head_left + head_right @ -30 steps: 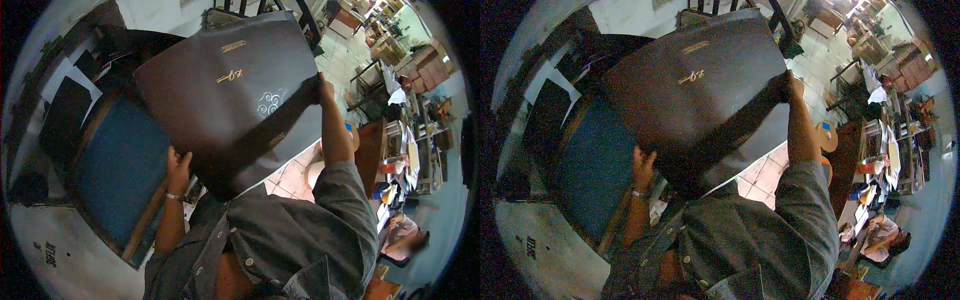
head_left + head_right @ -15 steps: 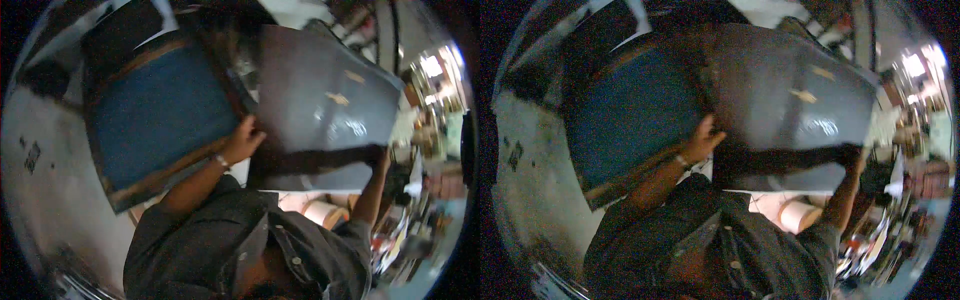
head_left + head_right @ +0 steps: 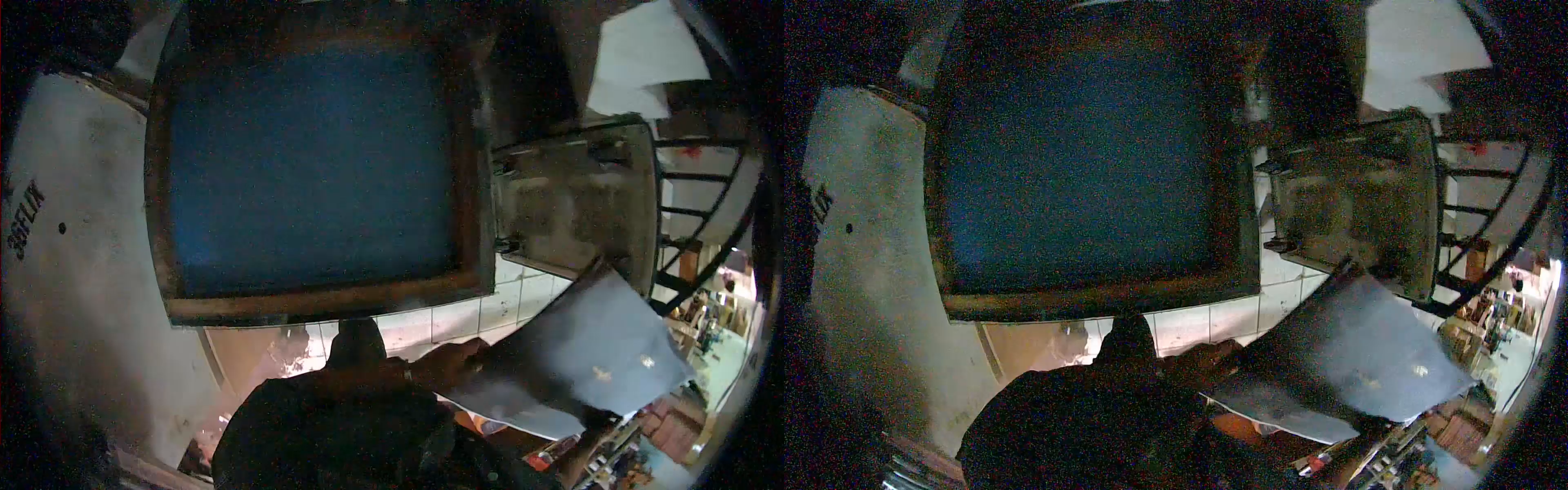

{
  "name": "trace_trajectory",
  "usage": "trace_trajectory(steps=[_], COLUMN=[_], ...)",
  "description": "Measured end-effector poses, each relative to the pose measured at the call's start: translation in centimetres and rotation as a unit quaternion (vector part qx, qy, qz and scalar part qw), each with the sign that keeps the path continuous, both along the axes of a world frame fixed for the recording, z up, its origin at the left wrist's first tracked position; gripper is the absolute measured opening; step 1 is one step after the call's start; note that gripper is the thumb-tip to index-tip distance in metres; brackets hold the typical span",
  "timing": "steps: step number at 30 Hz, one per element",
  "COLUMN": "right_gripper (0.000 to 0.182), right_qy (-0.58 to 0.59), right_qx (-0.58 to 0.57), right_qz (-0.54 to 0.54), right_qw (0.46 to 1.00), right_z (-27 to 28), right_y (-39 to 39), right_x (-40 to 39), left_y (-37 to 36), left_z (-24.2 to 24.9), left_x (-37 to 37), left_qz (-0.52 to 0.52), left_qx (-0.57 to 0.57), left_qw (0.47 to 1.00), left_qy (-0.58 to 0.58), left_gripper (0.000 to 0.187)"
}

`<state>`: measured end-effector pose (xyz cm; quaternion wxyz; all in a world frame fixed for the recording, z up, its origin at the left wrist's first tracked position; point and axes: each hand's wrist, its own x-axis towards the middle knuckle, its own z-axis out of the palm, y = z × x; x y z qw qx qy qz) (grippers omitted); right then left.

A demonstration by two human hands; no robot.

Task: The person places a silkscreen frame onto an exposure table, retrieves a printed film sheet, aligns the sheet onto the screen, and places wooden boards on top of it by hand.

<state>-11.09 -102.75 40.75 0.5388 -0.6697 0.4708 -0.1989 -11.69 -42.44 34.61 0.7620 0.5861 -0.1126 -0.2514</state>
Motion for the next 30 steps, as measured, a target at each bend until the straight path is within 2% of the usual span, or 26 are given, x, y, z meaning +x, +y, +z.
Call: trace_trajectory(steps=[4,5,7,8,11,17,18,19,20,21,24,26,29,30], right_gripper=[0.046,0.046,0.045,0.045,0.045,0.047,0.047,0.048,0.048,0.049,0.050,0.052,0.060,0.064], right_qy=[0.060,0.072,0.093,0.102,0.125,0.127,0.123,0.122,0.129,0.145,0.223,0.245,0.218,0.217], right_qx=[-0.037,-0.041,-0.048,-0.054,-0.068,-0.105,-0.118,-0.137,-0.172,-0.212,-0.337,-0.358,-0.364,-0.370], right_qz=[0.008,0.007,0.006,0.007,0.013,0.037,0.049,0.065,0.075,0.074,0.002,-0.078,-0.109,-0.112], right_qw=[0.998,0.997,0.995,0.993,0.990,0.986,0.984,0.981,0.974,0.964,0.914,0.898,0.899,0.896], right_z=[-1.9,-2.1,-2.7,-3.2,-3.1,-1.0,-0.2,0.7,1.8,3.2,5.3,5.3,3.2,2.6], right_y=[3.9,4.5,5.4,5.9,6.7,6.6,5.8,5.1,4.2,3.9,2.3,1.2,1.0,0.7], right_x=[1.2,1.5,1.7,2.1,3.1,1.0,0.5,-0.2,-1.8,-3.8,-9.9,-14.7,-16.0,-15.4], left_y=[-1.3,-1.6,-1.0,-0.5,0.4,-0.2,-1.1,-0.8,0.0,-0.6,-2.4,-4.6,-6.0,-5.3], left_z=[-3.6,-3.9,-4.1,-4.5,-3.9,-2.7,-4.2,-3.8,-1.5,-2.1,-3.2,-3.5,-3.9,-3.3], left_x=[-2.2,-2.5,-2.2,-2.0,-0.5,-1.4,-1.5,-1.4,-0.5,-1.0,-1.9,-2.5,-2.9,2.4], left_qz=[0.035,0.036,0.037,0.003,0.037,0.079,0.024,0.014,0.015,0.006,-0.009,-0.010,0.012,0.002], left_qx=[0.030,0.005,-0.044,-0.025,-0.052,0.028,0.029,0.080,0.021,0.031,0.073,0.095,0.130,0.144], left_qw=[0.998,0.998,0.996,0.997,0.996,0.993,0.994,0.993,0.988,0.990,0.991,0.992,0.990,0.988], left_qy=[0.031,0.048,0.072,0.079,0.059,0.089,0.106,0.083,0.155,0.140,0.109,0.084,0.051,0.051], left_gripper=[0.029,0.028,0.026,0.025,0.027,0.030,0.034,0.037,0.041,0.042,0.045,0.047,0.050,0.051])
